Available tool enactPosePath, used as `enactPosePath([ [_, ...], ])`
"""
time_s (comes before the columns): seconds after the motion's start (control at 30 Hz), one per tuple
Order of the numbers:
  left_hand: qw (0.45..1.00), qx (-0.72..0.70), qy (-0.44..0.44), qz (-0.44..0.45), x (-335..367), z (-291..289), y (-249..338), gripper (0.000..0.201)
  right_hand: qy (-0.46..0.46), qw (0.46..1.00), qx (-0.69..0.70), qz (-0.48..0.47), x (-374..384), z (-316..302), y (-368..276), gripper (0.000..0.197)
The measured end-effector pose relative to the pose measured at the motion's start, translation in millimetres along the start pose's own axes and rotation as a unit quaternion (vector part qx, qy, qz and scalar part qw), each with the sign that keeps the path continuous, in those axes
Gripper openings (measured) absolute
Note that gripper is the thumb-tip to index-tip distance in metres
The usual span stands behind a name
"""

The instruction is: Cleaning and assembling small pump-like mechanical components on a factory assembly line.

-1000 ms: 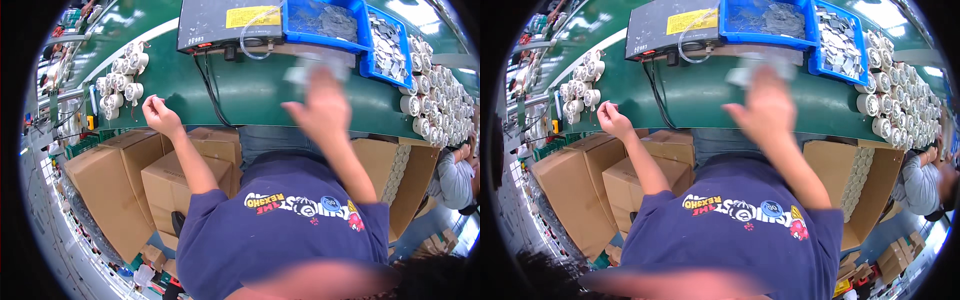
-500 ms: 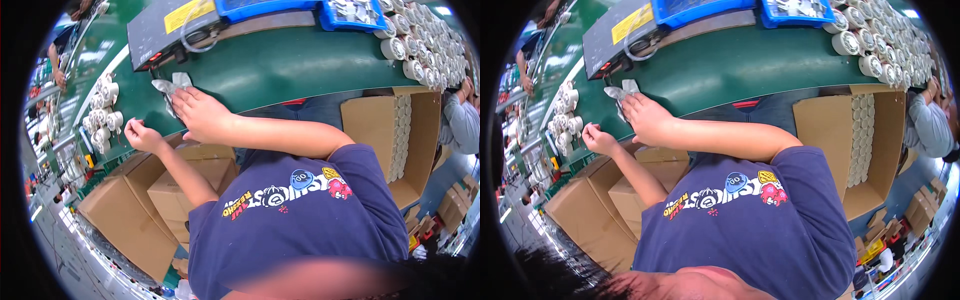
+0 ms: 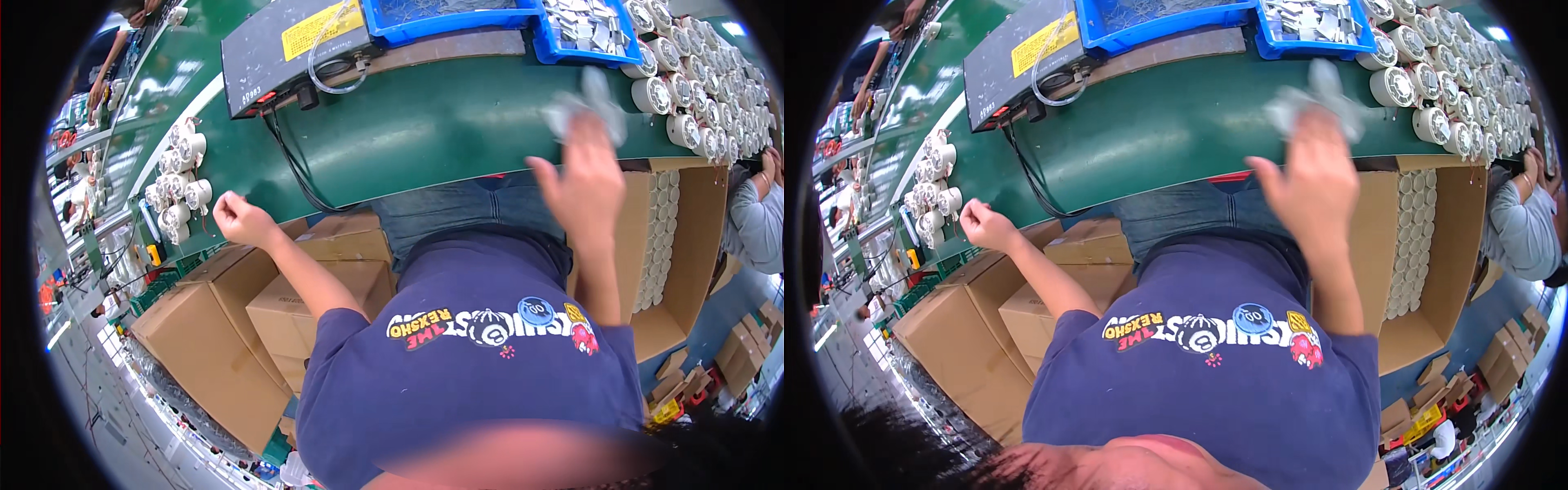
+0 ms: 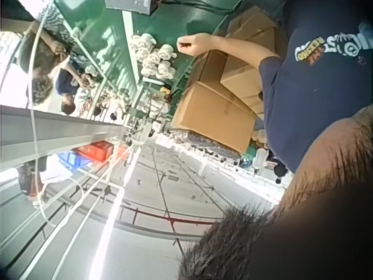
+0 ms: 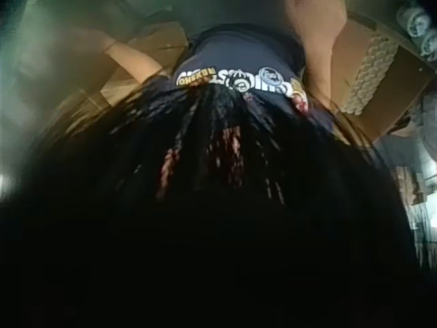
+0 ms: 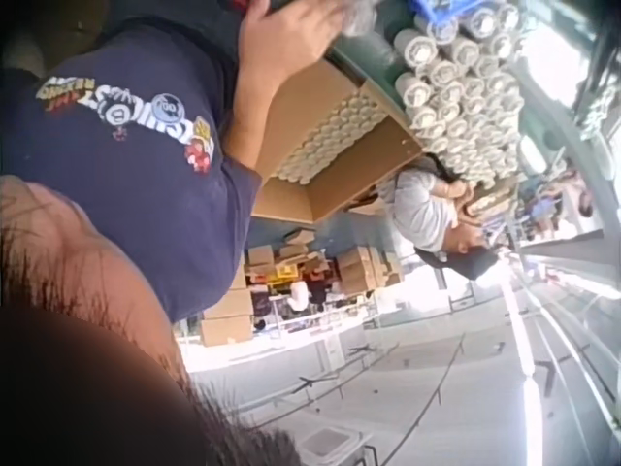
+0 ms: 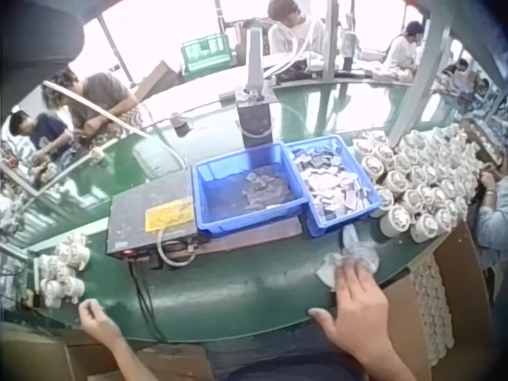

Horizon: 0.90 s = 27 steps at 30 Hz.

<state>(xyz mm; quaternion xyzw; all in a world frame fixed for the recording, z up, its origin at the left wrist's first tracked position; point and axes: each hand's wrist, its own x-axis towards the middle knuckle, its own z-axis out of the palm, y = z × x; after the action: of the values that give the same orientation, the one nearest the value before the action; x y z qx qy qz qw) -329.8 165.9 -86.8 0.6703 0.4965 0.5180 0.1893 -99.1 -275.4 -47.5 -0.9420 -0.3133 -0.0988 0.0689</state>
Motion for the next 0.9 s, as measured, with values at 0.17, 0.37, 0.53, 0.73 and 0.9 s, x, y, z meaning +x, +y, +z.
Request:
enactPosePath([
  [0.17,0.975,0.172,-0.128,0.059,1,17,19,0.021,0.086,0.994,0.033,-0.059,73,36,-71,0.068],
  [0.37,0.984,0.125,-0.043,0.123,-4,14,0,0.018,0.027,0.993,0.048,-0.104,47,26,-57,0.065],
  [0.53,0.988,0.13,-0.074,0.043,-12,-6,9,0.017,0.009,0.976,0.087,-0.201,27,21,-111,0.067],
  [0.73,0.99,0.051,-0.115,0.061,-5,9,3,0.016,0.017,0.932,0.172,-0.318,75,54,-236,0.066],
  [0.9,0.992,0.039,-0.108,0.051,-8,6,4,0.015,0.012,0.902,0.202,-0.382,92,58,-259,0.061],
])
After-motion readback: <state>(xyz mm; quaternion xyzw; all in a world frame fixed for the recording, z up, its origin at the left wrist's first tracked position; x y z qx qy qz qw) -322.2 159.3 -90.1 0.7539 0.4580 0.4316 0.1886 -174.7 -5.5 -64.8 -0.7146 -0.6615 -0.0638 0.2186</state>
